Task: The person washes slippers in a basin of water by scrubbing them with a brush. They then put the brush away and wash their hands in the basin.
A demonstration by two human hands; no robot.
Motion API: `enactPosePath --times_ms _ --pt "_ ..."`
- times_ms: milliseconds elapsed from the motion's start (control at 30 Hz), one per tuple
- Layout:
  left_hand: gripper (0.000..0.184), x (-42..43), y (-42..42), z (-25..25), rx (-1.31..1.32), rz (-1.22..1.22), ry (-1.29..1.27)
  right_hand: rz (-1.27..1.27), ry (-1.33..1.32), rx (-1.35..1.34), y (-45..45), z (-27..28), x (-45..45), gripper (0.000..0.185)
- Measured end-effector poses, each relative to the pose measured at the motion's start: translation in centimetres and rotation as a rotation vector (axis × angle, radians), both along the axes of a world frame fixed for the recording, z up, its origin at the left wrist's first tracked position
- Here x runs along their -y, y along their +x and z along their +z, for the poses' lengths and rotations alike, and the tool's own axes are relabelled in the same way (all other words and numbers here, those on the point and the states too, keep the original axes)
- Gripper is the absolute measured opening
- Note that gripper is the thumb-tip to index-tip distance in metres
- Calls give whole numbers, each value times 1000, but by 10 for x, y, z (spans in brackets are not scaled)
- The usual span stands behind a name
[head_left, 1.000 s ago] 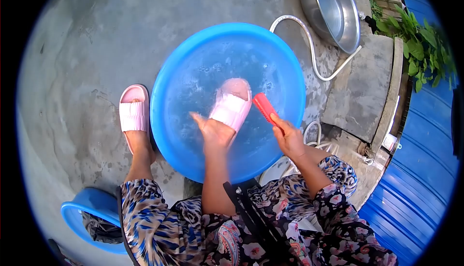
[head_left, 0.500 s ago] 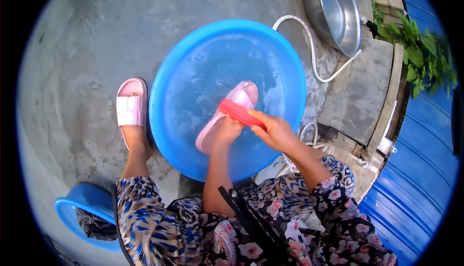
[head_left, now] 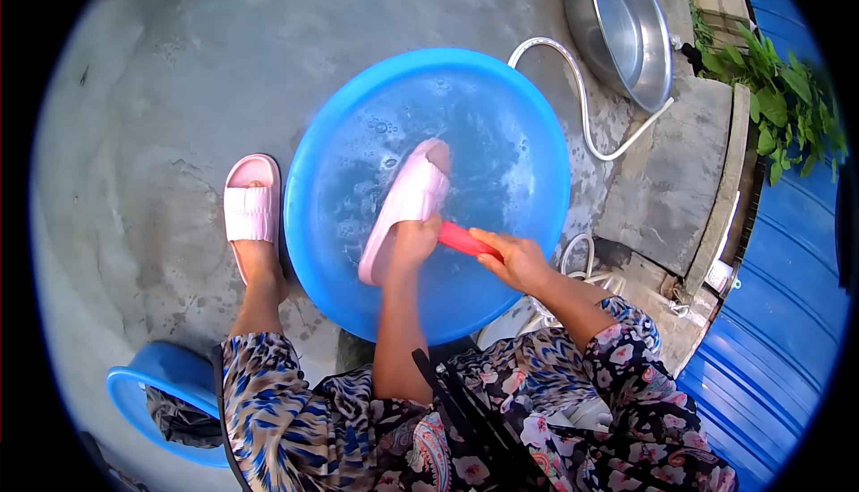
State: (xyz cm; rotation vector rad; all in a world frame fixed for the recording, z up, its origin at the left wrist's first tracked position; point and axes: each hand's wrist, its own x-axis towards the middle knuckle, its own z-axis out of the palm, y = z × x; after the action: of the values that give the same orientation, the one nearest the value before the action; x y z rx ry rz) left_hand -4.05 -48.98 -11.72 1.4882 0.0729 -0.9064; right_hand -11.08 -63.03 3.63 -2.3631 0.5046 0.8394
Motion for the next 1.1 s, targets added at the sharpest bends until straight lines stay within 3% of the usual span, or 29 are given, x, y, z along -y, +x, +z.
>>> enactPosePath --times_ms 100,133,233,300,333,367,433,500,533,600,633,700,733,767,800,867,933,967,1000,1100 --pt "55 -1 15 26 -84 65 -200 -224 -31 76 0 10 10 43" --pt "53 -5 19 27 -152 -72 -103 -357 -37 136 8 14 16 43" --pt "42 3 15 30 -37 115 -286 -255 107 121 34 26 5 43" --pt "32 -2 10 19 -209 -323 105 -45 64 180 39 21 -21 44" --pt "18 5 -5 8 437 14 -48 -76 31 121 53 17 -28 44" --pt "18 10 -16 -6 439 14 -54 -111 -4 64 68 10 -29 44" --pt "17 13 -6 13 389 -86 119 -194 -116 53 87 -22 -19 44" --pt "19 3 1 22 537 -334 340 -265 -219 62 94 -30 -25 43" --pt "19 3 -15 -5 452 -207 157 -209 -172 50 85 -17 -39 44" --pt "17 -6 -16 14 -146 94 -158 -146 -70 118 56 3 -61 44" --pt "16 -4 -15 26 -364 42 73 -142 -75 118 47 5 -59 44" --pt "35 -7 -32 -3 -227 -138 28 -150 -83 135 39 9 -57 44" --pt "37 -2 -23 8 58 -150 38 -205 -46 -26 60 9 -41 42" --pt "39 2 -12 19 346 -156 46 -287 -100 23 69 -7 -32 40" --pt "41 3 -7 30 136 -171 43 -276 -150 129 71 -30 -20 40" --pt "39 0 -3 27 174 -139 48 -257 -191 243 78 -36 -20 40" --pt "40 0 -6 15 276 -71 37 -268 -128 4 82 -4 -39 42" --pt "30 -2 -17 -6 40 -32 -35 -261 -127 5 69 4 -48 42" --pt "29 -11 -32 -24 53 -90 -63 -216 -86 33 50 16 -56 43" --pt "35 -7 -13 12 -46 -355 26 -190 -80 128 47 14 -47 44"
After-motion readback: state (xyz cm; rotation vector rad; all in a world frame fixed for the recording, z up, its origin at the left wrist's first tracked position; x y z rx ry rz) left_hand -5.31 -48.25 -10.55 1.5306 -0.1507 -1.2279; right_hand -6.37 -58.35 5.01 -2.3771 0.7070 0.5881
